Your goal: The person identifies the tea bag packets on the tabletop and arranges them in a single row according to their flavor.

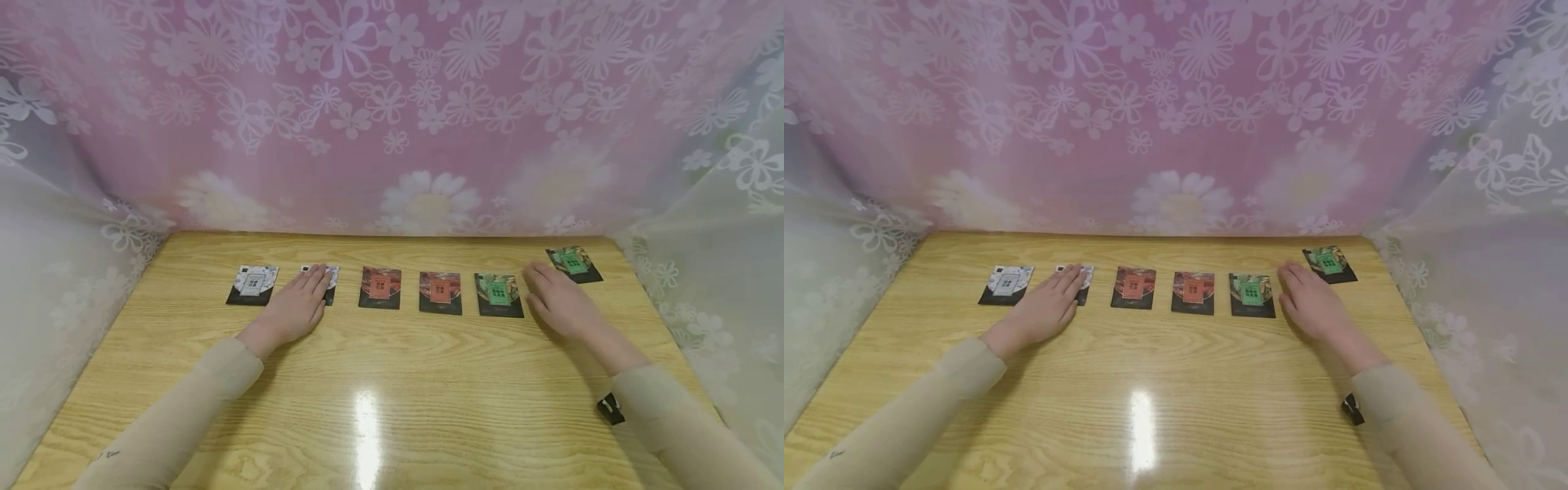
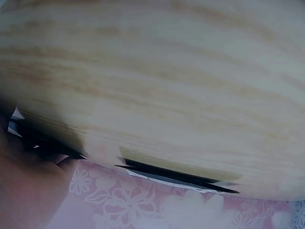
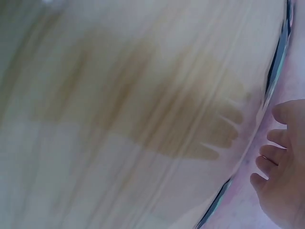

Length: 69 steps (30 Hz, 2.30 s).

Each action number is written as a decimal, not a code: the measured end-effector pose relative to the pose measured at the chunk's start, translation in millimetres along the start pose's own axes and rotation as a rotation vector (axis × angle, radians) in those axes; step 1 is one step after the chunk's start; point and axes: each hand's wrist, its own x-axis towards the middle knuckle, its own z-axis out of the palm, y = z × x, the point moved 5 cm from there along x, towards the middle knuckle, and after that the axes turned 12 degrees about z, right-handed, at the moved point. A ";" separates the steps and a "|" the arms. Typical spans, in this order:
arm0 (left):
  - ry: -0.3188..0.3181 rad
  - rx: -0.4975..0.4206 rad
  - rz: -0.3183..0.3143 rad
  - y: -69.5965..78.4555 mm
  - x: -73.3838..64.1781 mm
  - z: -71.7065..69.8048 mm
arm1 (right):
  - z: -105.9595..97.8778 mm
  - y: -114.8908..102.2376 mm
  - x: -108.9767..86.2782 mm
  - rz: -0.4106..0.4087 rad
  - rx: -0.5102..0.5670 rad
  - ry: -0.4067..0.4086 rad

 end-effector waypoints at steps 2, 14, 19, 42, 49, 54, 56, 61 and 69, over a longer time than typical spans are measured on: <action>-0.002 0.002 0.002 -0.4 0.1 0.3 | -0.5 8.6 1.1 0.010 -0.003 0.003; 0.003 0.006 0.003 -0.9 0.3 2.3 | -2.0 52.8 14.6 0.146 -0.020 -0.069; 0.005 0.005 -0.001 -1.0 0.4 1.9 | -0.6 64.4 20.0 0.162 -0.030 -0.054; -0.001 0.000 0.001 -1.2 1.6 2.1 | 3.5 73.6 19.3 0.270 0.105 -0.158; -0.003 0.004 -0.004 -2.7 1.0 2.4 | 3.5 48.3 12.3 0.264 0.099 -0.159; 0.009 0.006 -0.001 -3.9 0.4 3.5 | 6.1 35.7 3.9 0.262 0.103 -0.162; 0.013 0.006 0.002 -3.7 0.3 3.4 | 7.4 31.1 0.6 0.267 0.107 -0.162; 0.007 0.003 0.005 -2.0 -0.5 2.4 | 9.8 20.3 -7.6 0.271 0.095 -0.152; -0.002 0.000 0.008 -0.2 -0.8 1.0 | 8.9 11.1 -16.8 0.281 0.069 -0.134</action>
